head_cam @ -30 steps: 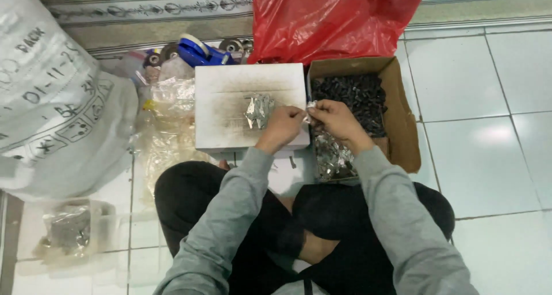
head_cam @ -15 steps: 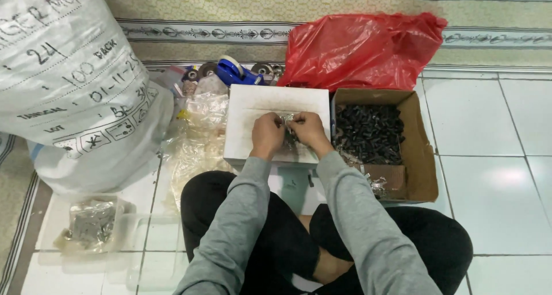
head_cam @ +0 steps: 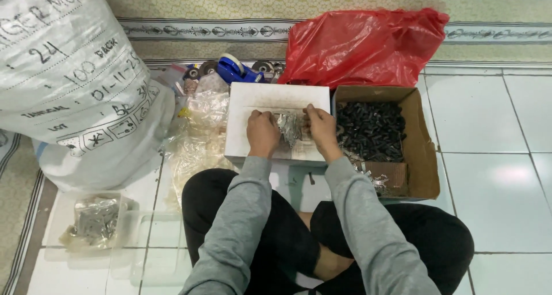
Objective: The person sits on the floor and repeatedly picks small metal parts from a cardboard box, places them into clear plastic bags, and sets the filled bags aside. The person also moves a white box and a large sack to access the parts and packaging materials.
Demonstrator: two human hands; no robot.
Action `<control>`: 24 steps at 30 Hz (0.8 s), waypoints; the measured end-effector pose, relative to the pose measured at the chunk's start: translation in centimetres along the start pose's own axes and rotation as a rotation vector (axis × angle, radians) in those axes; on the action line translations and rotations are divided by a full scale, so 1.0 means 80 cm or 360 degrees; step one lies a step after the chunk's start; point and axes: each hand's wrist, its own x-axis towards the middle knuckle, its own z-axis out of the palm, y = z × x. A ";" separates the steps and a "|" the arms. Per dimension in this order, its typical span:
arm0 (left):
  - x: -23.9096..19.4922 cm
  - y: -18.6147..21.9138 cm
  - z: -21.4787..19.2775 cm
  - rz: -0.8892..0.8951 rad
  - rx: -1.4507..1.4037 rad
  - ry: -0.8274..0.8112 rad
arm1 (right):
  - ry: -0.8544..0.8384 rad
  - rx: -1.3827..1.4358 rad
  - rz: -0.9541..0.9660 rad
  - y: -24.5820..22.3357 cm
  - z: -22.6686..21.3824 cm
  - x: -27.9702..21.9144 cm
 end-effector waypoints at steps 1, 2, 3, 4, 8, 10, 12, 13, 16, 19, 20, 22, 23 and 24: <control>-0.009 0.016 -0.016 0.0008 0.0004 0.0002 | 0.0004 0.0007 -0.0004 -0.007 -0.008 -0.004; -0.017 0.033 -0.032 0.0047 -0.0132 -0.0034 | -0.0114 0.0551 0.0231 -0.015 -0.017 -0.007; -0.026 0.051 -0.048 0.0085 -0.0267 -0.0071 | -0.0237 0.1094 0.0462 -0.023 -0.027 -0.010; -0.033 0.055 -0.039 0.0096 -0.0266 -0.0079 | -0.0225 0.1101 0.0458 -0.027 -0.036 -0.017; -0.063 0.071 -0.004 0.0001 -0.0983 -0.0560 | -0.0309 0.1530 0.0505 -0.035 -0.067 -0.041; -0.077 0.085 0.004 -0.0045 -0.1080 -0.0678 | -0.0288 0.1617 0.0477 -0.035 -0.083 -0.052; -0.087 0.106 0.003 -0.0099 -0.1237 -0.0680 | -0.0227 0.1552 0.0422 -0.034 -0.100 -0.058; -0.090 0.115 0.009 -0.0083 -0.1237 -0.0705 | -0.0201 0.1561 0.0411 -0.030 -0.109 -0.056; -0.109 0.139 0.031 -0.0065 -0.1290 -0.0662 | -0.0138 0.1499 0.0295 -0.016 -0.143 -0.062; -0.127 0.168 0.051 -0.0067 -0.1377 -0.0671 | -0.0077 0.1415 0.0217 -0.016 -0.183 -0.074; -0.134 0.180 0.055 -0.0037 -0.1415 -0.0663 | -0.0052 0.1327 0.0182 -0.014 -0.195 -0.078; -0.145 0.195 0.076 0.0004 -0.1451 -0.0679 | -0.0002 0.1247 0.0144 -0.009 -0.221 -0.083; -0.148 0.198 0.094 0.0045 -0.1478 -0.0672 | 0.0038 0.1183 0.0118 -0.007 -0.233 -0.084; -0.150 0.199 0.110 0.0083 -0.1502 -0.0657 | 0.0071 0.1120 0.0094 -0.005 -0.242 -0.085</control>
